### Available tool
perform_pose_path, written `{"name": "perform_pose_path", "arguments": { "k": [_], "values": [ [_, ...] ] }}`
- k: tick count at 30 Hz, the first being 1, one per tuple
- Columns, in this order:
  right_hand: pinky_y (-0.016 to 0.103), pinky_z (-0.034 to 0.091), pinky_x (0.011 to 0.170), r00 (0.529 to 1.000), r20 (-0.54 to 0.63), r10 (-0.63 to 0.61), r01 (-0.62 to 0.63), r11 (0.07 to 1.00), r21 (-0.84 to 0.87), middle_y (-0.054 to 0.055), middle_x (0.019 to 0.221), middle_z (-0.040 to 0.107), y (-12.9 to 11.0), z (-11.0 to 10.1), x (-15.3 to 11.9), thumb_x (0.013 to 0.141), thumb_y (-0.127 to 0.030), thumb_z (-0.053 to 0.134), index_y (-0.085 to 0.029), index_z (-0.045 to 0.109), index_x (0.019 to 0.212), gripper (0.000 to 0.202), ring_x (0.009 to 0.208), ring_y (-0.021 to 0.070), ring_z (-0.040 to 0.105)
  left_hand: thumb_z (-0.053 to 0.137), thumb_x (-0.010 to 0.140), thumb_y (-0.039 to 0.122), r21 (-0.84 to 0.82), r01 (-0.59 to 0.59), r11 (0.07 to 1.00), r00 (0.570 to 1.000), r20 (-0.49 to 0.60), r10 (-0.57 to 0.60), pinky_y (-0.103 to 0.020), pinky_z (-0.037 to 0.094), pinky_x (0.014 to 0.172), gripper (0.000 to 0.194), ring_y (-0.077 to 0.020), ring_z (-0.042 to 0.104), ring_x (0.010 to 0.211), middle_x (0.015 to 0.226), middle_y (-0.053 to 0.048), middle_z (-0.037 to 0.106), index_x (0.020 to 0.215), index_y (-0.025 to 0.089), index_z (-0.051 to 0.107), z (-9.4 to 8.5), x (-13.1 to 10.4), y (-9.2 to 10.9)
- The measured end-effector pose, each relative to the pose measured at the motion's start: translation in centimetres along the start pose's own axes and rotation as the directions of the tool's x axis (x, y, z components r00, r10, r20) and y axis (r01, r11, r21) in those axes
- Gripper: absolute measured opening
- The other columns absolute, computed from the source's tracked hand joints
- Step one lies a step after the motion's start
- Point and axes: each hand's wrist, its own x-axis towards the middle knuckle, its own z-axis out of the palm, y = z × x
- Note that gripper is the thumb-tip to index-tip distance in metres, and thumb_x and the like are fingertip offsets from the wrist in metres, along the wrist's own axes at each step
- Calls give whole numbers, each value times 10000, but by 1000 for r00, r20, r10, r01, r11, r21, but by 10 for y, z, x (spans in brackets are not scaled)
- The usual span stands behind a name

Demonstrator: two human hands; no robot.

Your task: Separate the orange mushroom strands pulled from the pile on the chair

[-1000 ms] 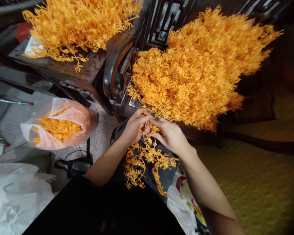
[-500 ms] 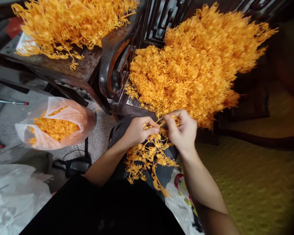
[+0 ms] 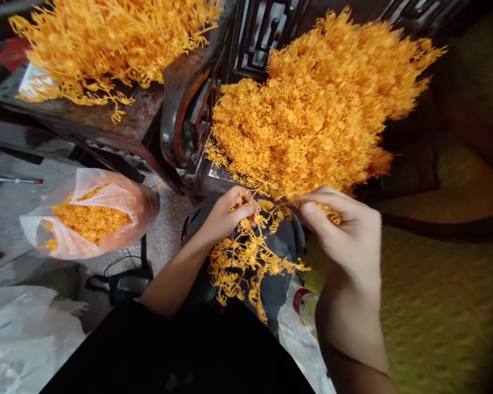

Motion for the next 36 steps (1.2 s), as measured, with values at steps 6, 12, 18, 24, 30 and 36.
{"name": "perform_pose_path", "arguments": {
  "k": [6,12,18,24,30,36],
  "values": [
    [252,447,581,989,141,49,-48,999,-4,-10,668,641,8,5,9,952,-392,722,-197,723,813,239,580,102,562,637,923,329,102,13,995,1000,20,-15,-283,519,670,201,-99,633,629,836,1,663,967,187,501,-6,-6,1],
    [221,355,431,966,153,211,-247,928,280,-10,645,609,29,1,3,946,-488,712,-186,700,823,327,483,87,482,881,741,498,718,-134,683,961,-75,267,-394,525,973,1004,-248,656,1148,1366,-143,628,1533,236,321,-29,-26,32],
    [217,376,475,976,174,132,-182,931,317,1,693,610,9,-1,1,978,-431,689,-180,711,829,292,527,74,494,774,879,445,842,-383,380,880,207,428,-492,407,1197,801,-334,514,1415,1538,-138,533,1555,260,385,-7,-36,73],
    [223,262,385,994,75,81,-109,829,549,6,694,566,-15,-10,1,983,-419,673,-186,717,831,282,447,60,412,616,924,120,800,-231,554,945,50,322,-375,536,1024,585,-180,672,1045,1265,-100,680,1480,204,452,-9,-17,46],
    [235,65,304,982,4,187,-132,678,723,-41,626,316,-15,-31,4,948,-503,686,-236,664,723,350,357,36,199,669,870,100,821,-237,519,953,93,288,-363,529,997,498,-182,678,1046,1194,-76,708,1350,205,589,-18,-16,49],
    [246,-19,269,945,-234,230,-24,758,652,-51,622,103,-19,-47,6,826,-622,783,-287,638,635,412,367,52,55,760,852,193,842,-227,490,974,191,122,-441,517,1064,512,-248,680,1148,1204,-87,732,1345,204,623,-30,-20,64]
  ]
}}
